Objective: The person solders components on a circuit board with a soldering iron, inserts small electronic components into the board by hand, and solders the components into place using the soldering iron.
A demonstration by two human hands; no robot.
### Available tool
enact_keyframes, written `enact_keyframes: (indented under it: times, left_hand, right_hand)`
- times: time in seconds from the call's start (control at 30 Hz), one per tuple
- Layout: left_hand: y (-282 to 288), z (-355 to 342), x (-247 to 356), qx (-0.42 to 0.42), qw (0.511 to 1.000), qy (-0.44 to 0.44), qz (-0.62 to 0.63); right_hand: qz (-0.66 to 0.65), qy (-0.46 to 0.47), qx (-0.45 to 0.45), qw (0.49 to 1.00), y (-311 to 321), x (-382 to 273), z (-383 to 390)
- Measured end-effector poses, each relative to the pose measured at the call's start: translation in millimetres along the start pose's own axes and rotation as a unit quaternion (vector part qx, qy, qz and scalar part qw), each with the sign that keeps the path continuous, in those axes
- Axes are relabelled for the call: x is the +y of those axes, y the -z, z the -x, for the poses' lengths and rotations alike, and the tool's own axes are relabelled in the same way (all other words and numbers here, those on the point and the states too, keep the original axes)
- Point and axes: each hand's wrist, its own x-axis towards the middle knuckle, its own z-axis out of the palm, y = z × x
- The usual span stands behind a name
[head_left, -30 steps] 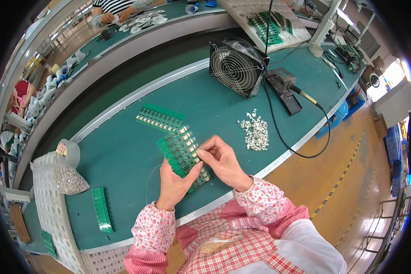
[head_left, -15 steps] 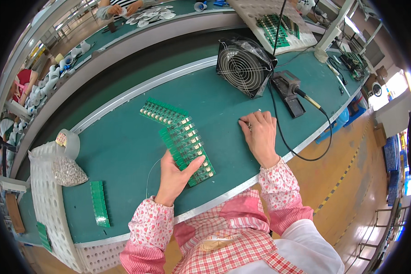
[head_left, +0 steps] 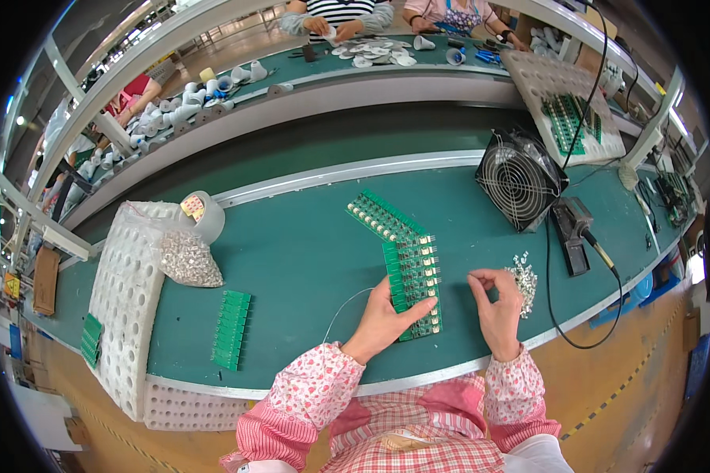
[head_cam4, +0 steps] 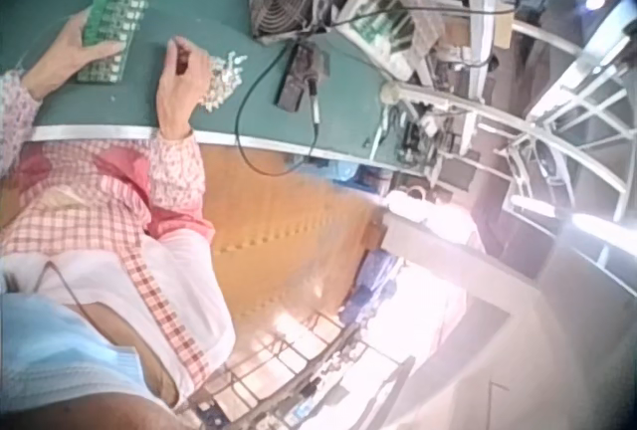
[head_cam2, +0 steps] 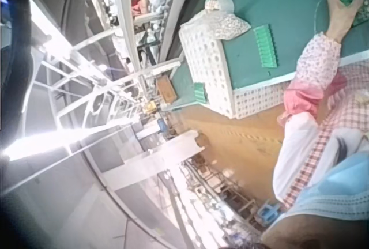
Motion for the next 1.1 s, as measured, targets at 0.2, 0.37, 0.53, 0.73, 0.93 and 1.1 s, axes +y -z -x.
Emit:
enact_keyframes:
  times: [0.2,0.37,0.53,0.73,0.93,1.1]
  left_hand:
    - [0.3,-2.1,0.7,0.005,1.000,0.010,-0.015]
    - [-0.5,-0.3,3.5,0.017,1.000,0.010,-0.009]
    - [0.5,-0.7,-0.9,0.016,0.999,0.028,0.010]
    - [4.0,-4.5,0.6,0.020,0.995,0.077,0.052]
    - [4.2,-6.3,-1.2,0.021,0.998,0.055,0.018]
    - [2.4,-4.6,-2.4,0.030,0.998,0.052,0.020]
  right_hand:
    - [-0.227,-0.176,-0.040,0.957,-20.9,-2.3,8.9]
    - [-0.134,-0.103,-0.064,0.984,-12.7,-4.8,10.0]
    - [-0.215,-0.154,-0.063,0.962,-19.2,-3.3,15.2]
    - [-0.249,-0.213,-0.091,0.941,-18.6,-9.2,14.8]
    - [-0.288,-0.193,-0.075,0.935,-21.0,-7.9,13.0]
    - [-0.284,-0.214,-0.083,0.931,-21.7,-3.8,14.3]
